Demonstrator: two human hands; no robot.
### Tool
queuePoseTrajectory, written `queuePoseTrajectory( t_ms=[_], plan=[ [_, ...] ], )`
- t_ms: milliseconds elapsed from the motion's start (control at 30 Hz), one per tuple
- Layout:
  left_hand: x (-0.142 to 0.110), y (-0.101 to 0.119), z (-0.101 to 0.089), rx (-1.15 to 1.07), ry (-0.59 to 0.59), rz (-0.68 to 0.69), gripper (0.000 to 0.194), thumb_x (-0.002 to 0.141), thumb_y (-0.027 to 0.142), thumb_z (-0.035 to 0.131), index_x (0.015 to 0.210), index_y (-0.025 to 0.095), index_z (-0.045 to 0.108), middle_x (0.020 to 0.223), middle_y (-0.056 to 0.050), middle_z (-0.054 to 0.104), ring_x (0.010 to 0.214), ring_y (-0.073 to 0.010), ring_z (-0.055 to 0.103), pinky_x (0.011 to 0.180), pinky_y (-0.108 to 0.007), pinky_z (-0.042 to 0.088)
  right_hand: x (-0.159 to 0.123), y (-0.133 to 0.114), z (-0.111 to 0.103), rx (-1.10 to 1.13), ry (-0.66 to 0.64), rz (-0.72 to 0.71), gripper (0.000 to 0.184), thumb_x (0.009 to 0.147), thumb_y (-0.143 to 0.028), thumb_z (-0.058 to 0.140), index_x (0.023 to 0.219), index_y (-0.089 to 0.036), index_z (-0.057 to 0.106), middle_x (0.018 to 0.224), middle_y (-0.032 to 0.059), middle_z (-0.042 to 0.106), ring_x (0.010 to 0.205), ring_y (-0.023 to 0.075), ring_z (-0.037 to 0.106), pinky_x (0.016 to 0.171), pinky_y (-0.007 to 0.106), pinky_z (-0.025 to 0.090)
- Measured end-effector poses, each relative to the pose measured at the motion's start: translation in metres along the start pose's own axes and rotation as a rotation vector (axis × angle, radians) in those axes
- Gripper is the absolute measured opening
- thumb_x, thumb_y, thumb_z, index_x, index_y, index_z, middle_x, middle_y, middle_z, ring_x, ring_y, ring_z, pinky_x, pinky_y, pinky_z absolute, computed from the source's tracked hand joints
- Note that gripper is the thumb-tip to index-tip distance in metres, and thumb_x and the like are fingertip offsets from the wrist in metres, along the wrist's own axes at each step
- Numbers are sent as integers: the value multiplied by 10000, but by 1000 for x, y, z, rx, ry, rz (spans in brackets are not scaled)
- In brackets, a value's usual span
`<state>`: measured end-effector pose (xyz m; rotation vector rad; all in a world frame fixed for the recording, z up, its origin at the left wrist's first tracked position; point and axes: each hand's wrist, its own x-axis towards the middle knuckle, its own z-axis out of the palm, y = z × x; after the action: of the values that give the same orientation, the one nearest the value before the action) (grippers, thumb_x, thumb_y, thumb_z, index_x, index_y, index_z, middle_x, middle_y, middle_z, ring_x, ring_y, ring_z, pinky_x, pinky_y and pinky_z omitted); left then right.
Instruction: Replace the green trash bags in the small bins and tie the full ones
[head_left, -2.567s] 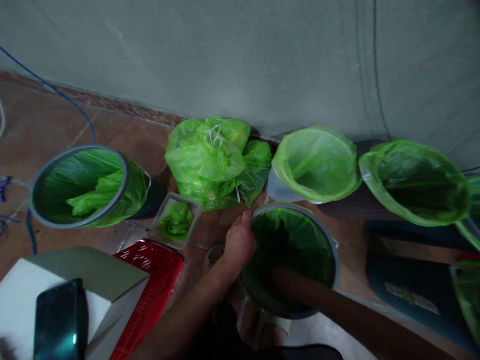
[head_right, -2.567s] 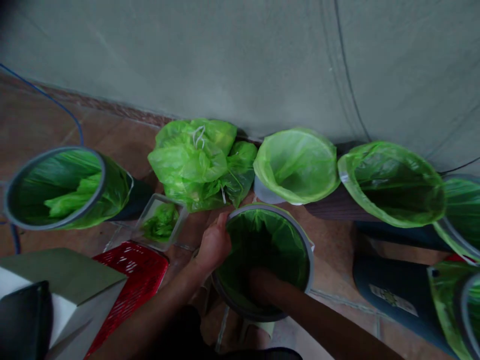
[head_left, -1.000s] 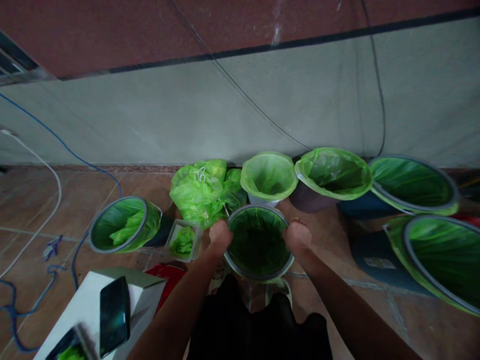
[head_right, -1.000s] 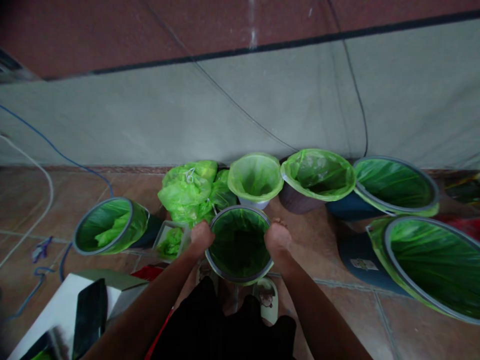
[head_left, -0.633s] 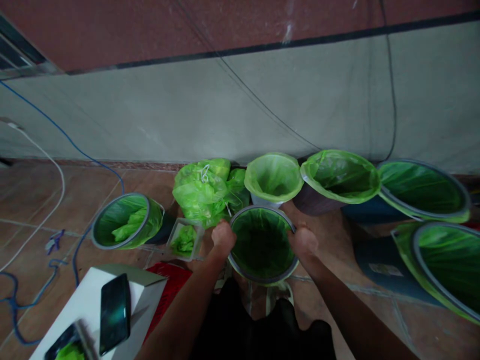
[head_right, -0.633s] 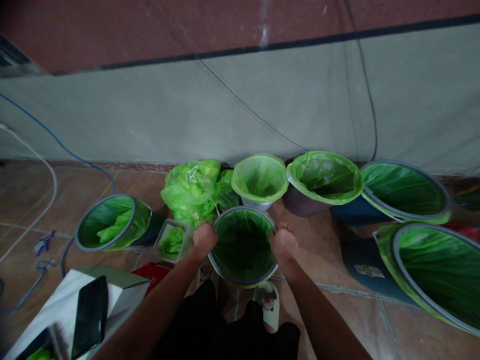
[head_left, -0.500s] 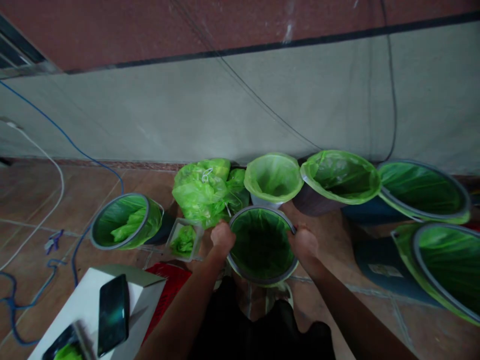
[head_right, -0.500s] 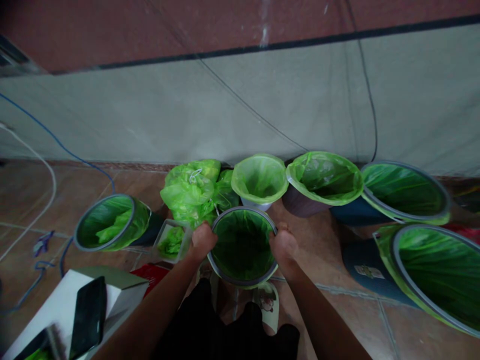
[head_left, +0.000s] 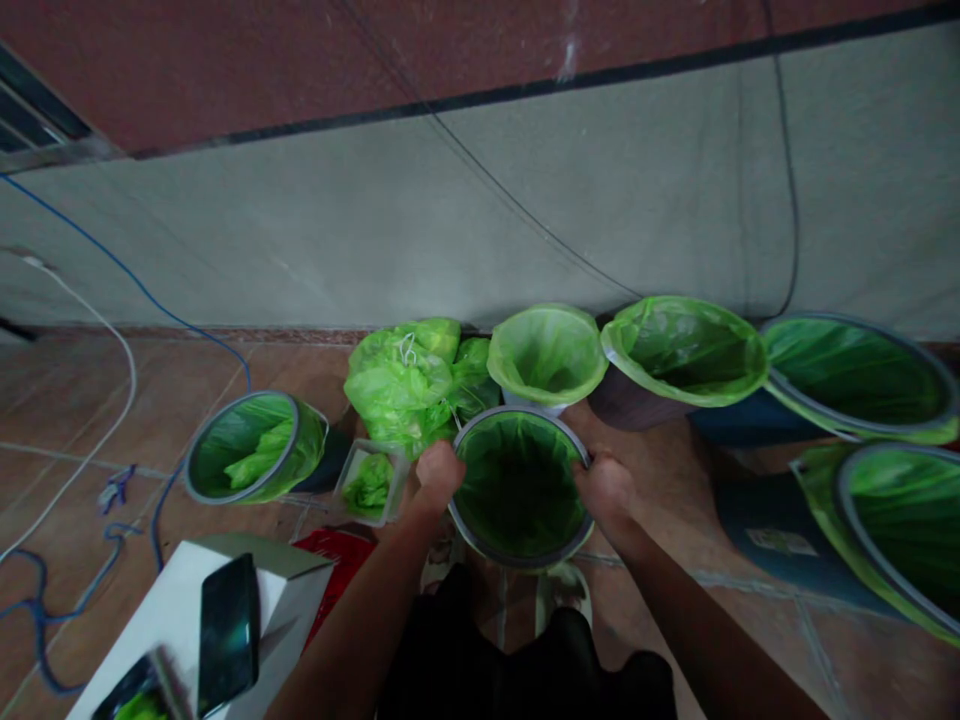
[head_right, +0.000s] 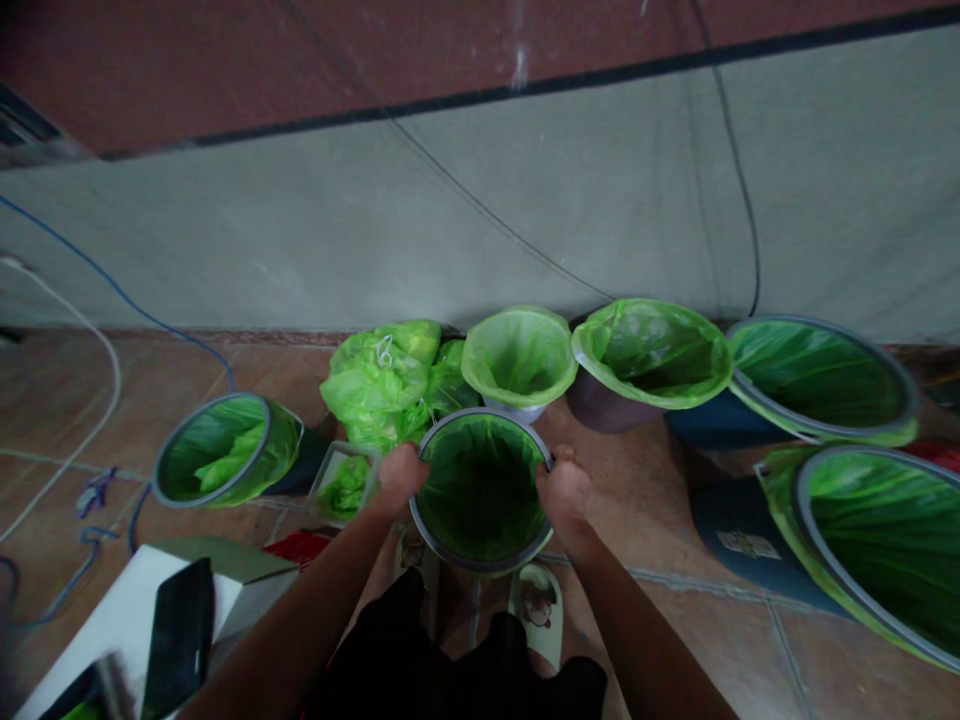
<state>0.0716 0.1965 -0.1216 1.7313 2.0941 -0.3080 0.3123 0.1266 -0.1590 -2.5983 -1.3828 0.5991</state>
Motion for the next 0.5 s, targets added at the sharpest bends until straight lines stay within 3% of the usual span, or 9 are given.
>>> queuePoseTrajectory(
  t_ms=[167,300,500],
  plan=[
    [2,-18,0,-158,1,67,318,780,403,638,987,163,656,944,-99,723,899,-239,687,758,-301,509,-2,4,-6,17,0,-28,357,867,-394,529,1128,-157,589,994,99,701,891,221,664,670,268,413],
    [-10,-41,18,-399,-2,57,333,810,372,641,1078,176,615,988,-63,723,929,-183,679,774,-251,506,-6,10,-8,-3,-27,-67,352,892,-398,499,1123,-155,606,1007,106,707,915,221,667,699,268,426],
    [-42,-54,44,-339,-227,61,238,854,345,592,1007,163,611,889,-69,728,795,-181,695,691,-252,497,-19,12,-9,-204,-154,-110,330,916,-323,459,1123,-99,587,977,159,696,890,242,672,713,287,442]
  ],
)
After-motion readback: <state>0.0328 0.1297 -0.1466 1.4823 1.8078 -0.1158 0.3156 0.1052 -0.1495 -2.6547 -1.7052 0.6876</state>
